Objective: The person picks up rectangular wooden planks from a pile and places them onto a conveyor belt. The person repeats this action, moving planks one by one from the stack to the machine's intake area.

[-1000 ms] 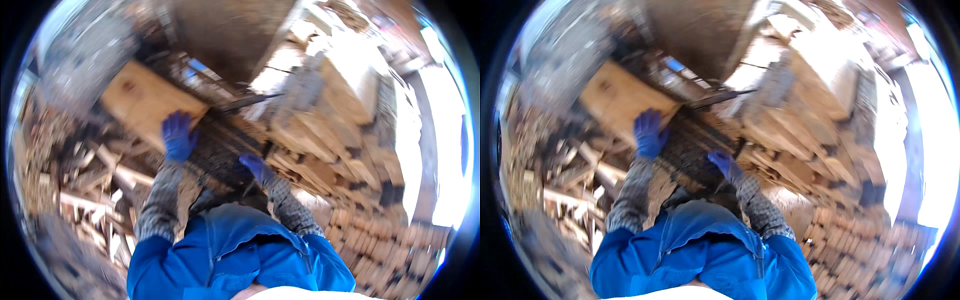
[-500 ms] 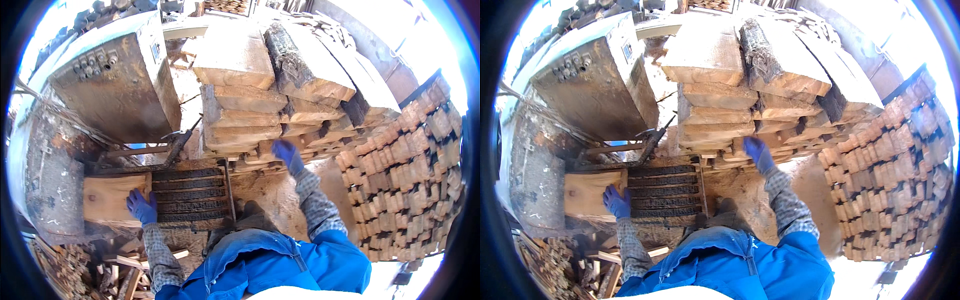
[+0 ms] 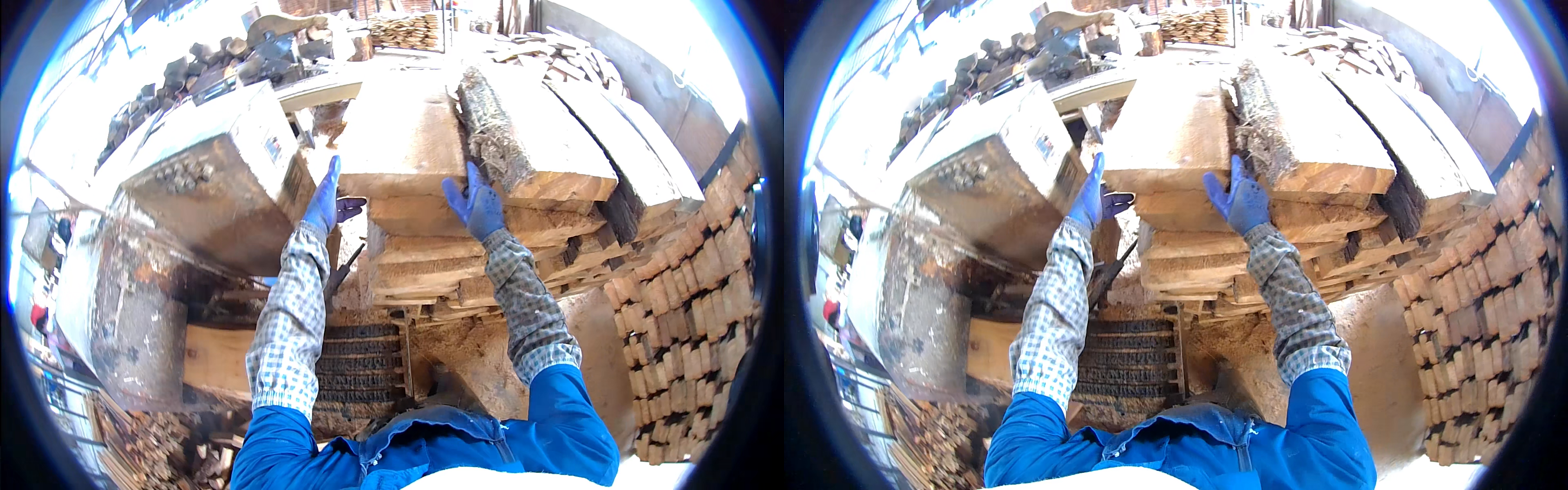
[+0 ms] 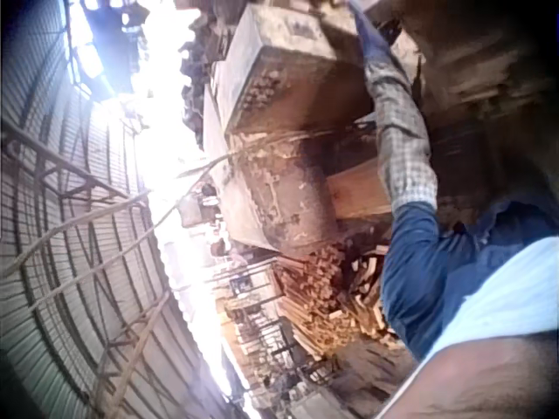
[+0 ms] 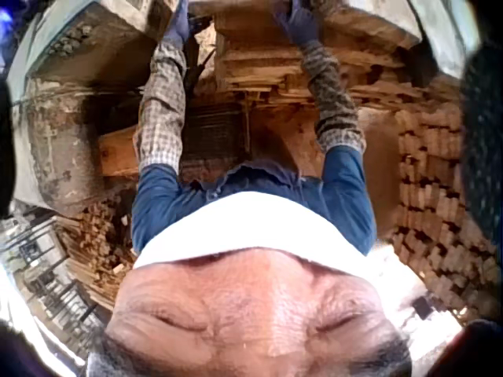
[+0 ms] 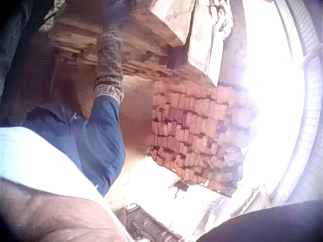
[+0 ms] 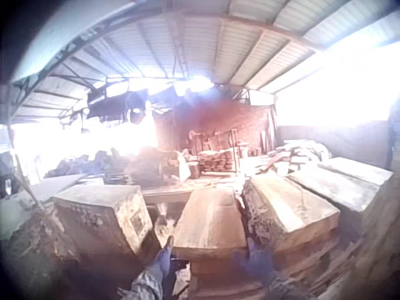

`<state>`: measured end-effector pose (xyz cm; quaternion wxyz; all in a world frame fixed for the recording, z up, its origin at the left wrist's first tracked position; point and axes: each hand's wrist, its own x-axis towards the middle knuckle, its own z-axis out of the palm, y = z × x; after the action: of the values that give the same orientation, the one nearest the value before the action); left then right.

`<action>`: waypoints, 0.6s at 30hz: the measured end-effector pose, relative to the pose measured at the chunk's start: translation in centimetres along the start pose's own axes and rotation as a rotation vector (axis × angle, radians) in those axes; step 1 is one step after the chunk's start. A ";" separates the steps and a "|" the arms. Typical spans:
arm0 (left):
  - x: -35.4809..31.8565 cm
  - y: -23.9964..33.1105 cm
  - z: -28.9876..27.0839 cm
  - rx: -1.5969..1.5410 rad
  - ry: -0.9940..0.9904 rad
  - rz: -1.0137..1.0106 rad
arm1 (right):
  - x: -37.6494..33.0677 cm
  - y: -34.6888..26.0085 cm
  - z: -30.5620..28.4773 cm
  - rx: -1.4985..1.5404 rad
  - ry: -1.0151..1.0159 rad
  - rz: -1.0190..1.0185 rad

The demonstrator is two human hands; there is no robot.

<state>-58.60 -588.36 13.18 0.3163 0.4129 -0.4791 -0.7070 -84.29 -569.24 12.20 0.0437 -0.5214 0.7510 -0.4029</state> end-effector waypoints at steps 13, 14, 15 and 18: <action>-4.9 0.0 -0.3 -0.132 -0.163 0.074 | -3.3 -2.6 -1.4 0.239 -0.017 0.097; -7.3 -1.7 -0.2 -0.132 -0.173 0.057 | -5.0 -1.7 -1.3 0.220 -0.016 0.084; -10.1 -4.1 0.3 -0.142 -0.183 0.026 | -7.7 -0.9 -2.2 0.472 -0.041 0.136; -19.3 -9.6 1.0 0.025 -0.029 0.125 | -12.3 3.8 -7.4 0.895 -0.173 0.368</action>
<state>-51.11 -568.44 9.77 0.3476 0.3761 -0.5172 -0.6857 -85.16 -554.51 10.38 0.3963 -0.3419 0.5773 -0.6268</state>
